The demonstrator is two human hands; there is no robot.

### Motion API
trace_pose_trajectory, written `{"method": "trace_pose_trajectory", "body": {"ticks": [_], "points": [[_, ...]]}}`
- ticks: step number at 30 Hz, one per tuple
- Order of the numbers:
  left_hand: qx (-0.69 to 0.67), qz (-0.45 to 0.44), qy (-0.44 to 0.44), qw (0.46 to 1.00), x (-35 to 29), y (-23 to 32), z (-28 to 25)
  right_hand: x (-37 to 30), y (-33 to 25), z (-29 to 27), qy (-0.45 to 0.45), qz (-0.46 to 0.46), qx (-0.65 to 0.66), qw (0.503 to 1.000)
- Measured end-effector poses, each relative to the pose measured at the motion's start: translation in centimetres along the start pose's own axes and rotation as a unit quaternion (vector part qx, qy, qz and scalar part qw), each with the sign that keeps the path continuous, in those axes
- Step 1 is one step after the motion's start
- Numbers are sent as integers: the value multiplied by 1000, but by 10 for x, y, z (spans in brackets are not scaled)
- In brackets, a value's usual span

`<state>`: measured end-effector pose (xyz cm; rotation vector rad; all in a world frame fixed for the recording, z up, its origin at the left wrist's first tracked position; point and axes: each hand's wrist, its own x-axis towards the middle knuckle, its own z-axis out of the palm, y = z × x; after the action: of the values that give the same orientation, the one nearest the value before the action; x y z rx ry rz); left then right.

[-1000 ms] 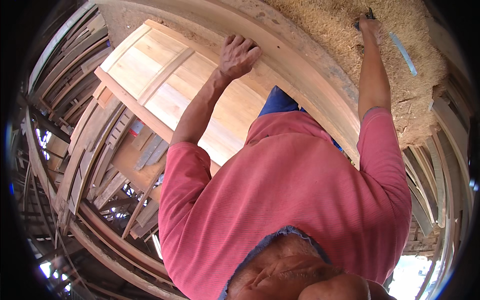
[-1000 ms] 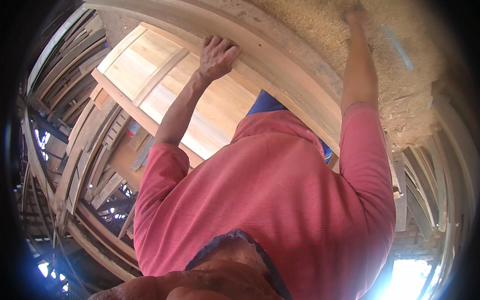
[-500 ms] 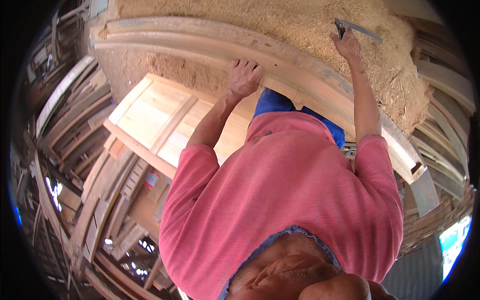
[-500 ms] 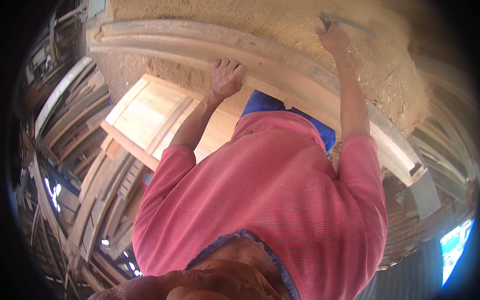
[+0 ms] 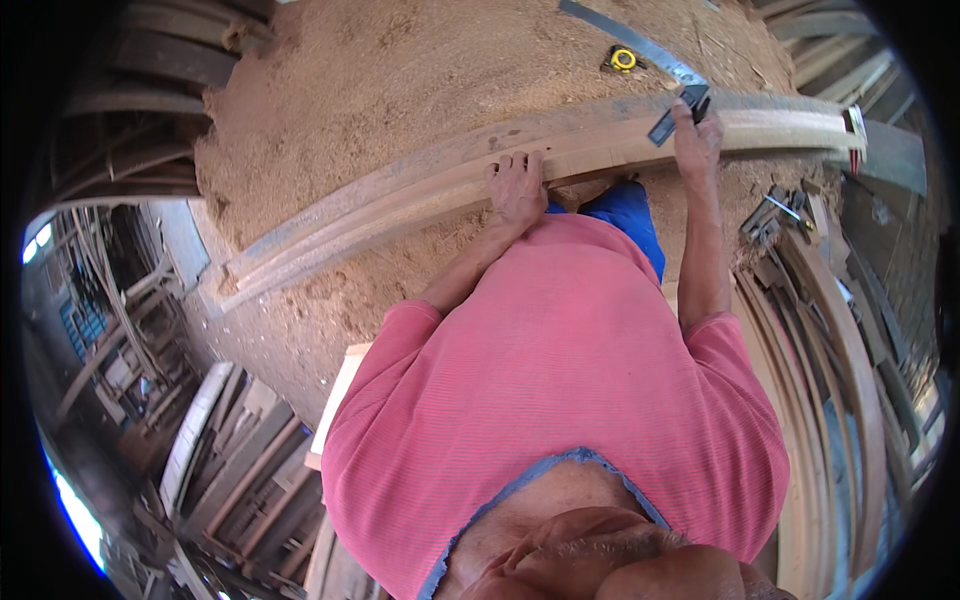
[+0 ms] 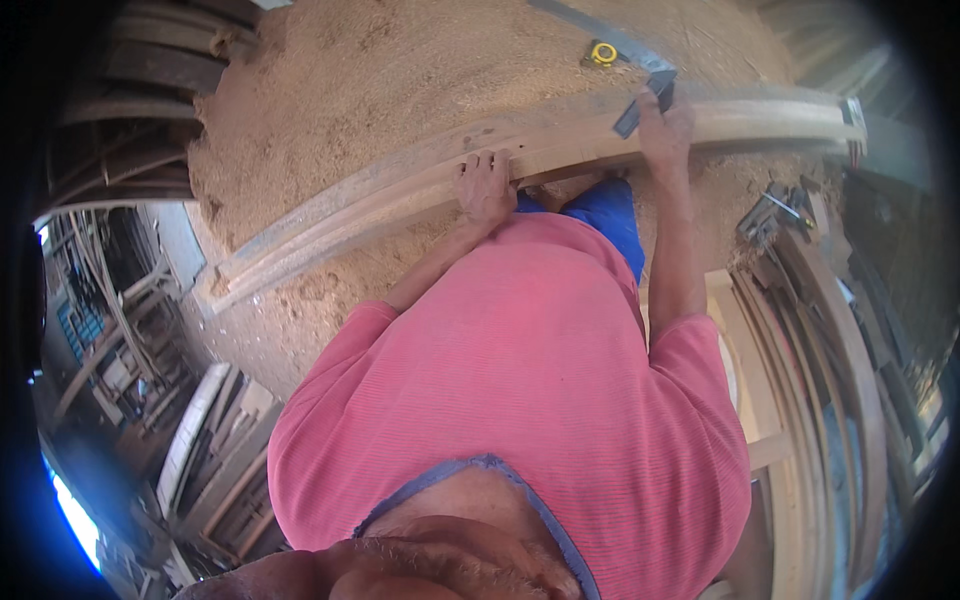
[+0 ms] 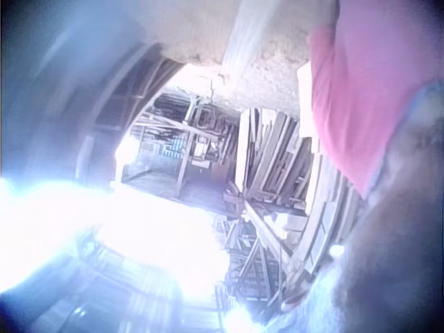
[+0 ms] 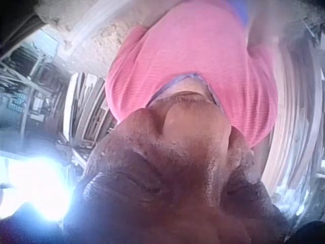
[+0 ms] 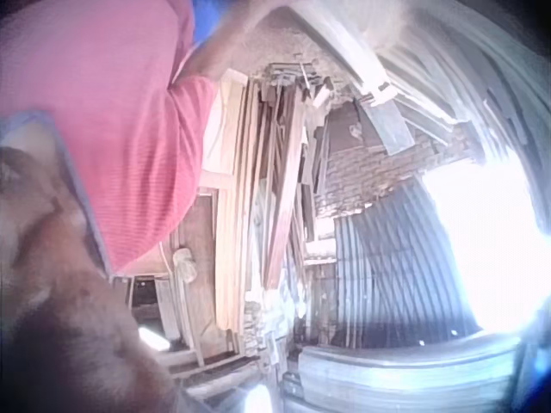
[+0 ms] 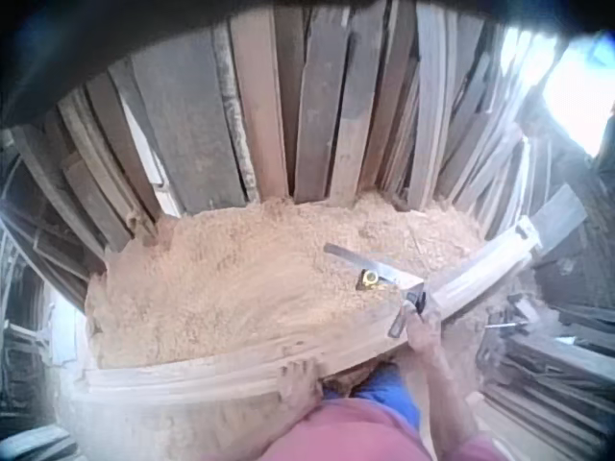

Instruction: The person measures a long wooden plank with a tape measure and marks it with a pencil. They then select another plank from a stack, inspect it, and place it on a workbench.

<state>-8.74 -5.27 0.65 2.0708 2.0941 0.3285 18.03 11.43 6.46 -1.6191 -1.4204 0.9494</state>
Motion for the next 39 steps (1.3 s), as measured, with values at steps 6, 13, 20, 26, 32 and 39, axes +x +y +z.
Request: {"method": "trace_pose_trajectory", "body": {"ticks": [6,13,20,26,32,39], "points": [[-69,39,-138,987,11,-9,-7,-135,39,13,-62,165,230,957],[-256,175,-178,934,36,3,-14,-197,57,71,-115,285,341,889],[-106,268,-182,940,38,11,-6,-182,63,107,-87,328,340,877],[-149,247,-134,948,41,10,11,-166,61,112,-16,300,414,859],[-140,247,-118,952,39,13,9,-168,50,109,13,311,412,856],[-120,239,-130,955,39,17,3,-167,44,107,21,294,413,862]]}}
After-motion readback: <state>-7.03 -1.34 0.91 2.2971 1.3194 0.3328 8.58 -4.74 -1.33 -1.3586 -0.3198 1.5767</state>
